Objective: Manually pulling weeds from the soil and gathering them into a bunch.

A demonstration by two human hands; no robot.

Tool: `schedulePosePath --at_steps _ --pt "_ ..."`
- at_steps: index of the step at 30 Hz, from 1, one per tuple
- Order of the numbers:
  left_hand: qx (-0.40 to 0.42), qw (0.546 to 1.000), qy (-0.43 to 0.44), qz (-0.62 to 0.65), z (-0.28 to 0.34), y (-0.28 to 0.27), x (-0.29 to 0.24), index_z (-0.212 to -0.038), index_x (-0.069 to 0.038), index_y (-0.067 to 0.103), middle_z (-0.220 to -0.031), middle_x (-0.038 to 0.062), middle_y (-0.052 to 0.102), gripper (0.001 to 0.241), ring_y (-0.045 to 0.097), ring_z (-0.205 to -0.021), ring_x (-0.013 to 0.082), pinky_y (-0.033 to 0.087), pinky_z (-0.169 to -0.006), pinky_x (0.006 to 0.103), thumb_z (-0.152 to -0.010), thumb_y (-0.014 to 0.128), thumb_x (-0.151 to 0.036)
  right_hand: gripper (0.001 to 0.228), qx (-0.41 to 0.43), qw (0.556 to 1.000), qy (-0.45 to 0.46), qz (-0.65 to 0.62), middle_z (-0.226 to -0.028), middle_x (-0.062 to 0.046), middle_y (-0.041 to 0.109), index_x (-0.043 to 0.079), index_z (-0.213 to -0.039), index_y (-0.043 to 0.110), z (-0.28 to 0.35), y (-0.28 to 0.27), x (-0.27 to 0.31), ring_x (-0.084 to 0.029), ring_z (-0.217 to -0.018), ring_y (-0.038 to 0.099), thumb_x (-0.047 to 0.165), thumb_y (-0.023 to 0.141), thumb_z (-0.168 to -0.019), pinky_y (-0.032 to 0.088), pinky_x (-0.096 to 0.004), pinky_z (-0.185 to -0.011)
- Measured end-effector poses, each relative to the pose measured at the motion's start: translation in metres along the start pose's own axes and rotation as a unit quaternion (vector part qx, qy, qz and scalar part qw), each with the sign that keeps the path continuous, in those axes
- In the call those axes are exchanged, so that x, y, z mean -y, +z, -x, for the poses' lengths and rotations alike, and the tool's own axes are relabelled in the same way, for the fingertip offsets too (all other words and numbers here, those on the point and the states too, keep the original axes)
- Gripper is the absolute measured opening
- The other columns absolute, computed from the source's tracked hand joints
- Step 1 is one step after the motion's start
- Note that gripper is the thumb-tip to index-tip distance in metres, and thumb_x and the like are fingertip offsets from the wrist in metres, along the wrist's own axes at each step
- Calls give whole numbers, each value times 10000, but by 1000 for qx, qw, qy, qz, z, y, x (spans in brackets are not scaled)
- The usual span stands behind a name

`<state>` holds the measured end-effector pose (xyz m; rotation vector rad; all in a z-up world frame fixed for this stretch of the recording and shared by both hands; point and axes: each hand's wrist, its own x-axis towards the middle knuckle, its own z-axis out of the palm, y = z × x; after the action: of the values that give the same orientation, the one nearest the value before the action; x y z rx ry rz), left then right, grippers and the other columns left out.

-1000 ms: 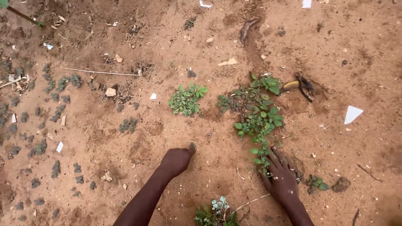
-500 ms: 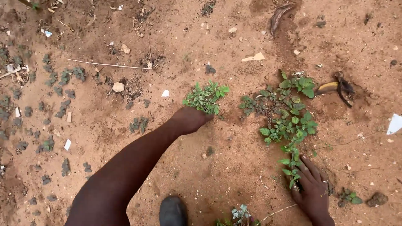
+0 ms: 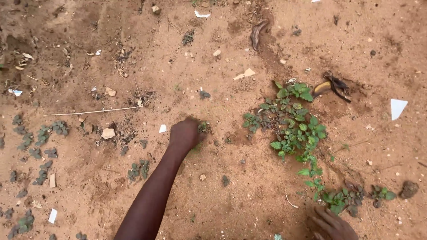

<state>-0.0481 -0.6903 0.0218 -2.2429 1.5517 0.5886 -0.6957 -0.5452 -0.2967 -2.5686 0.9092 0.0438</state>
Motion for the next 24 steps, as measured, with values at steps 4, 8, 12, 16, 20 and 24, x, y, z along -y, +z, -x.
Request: schedulePosePath --at_steps 4,8,12,16,20,24 --pt "-213 963 160 32 11 29 -1 -1165 -101 598 -933 124 690 267 654 -667 329 506 -461 449 -899 606 -71 650 1 993 70 -93 -1619 101 432 394 -1428 575 42 -35 64 -225 -1450 486 564 694 -812 516 -394 -1129" --pt "-178 974 140 6 0 44 -2 -1196 -63 585 -863 124 677 361 673 -691 344 519 -481 486 -877 725 -159 694 148 980 72 -110 -1616 162 365 476 -1470 470 29 -68 70 -208 -1482 397 691 659 -838 423 -440 -1213" --pt "-103 988 62 -93 -7 35 -17 -842 -160 697 -704 4 635 157 622 -599 149 511 -480 318 -868 664 -8 520 -35 989 96 -103 -1485 123 614 404 -1345 646 9 -128 107 -185 -1326 634 544 622 -846 560 -396 -1037" --pt "6 978 27 -207 -16 26 -41 -842 -218 743 -673 -72 598 127 571 -584 82 452 -503 271 -955 690 -243 347 -196 935 193 -223 -1381 37 699 247 -1235 740 -32 -284 233 -191 -1262 665 287 653 -901 459 -415 -1047" --pt "-38 998 9 -53 -22 50 -24 -1012 -230 659 -672 -16 601 186 550 -623 150 486 -536 315 -906 664 -383 388 -199 940 153 -233 -1401 46 692 266 -1281 717 -9 -269 229 -183 -1258 668 308 664 -899 472 -402 -1023" --pt "-83 984 -76 141 -25 76 -9 -676 -137 567 -660 26 590 527 590 -646 209 525 -576 408 -952 668 -574 418 -154 936 207 -239 -1418 100 693 337 -1295 732 33 -204 208 -149 -1291 665 398 633 -893 489 -419 -1029"
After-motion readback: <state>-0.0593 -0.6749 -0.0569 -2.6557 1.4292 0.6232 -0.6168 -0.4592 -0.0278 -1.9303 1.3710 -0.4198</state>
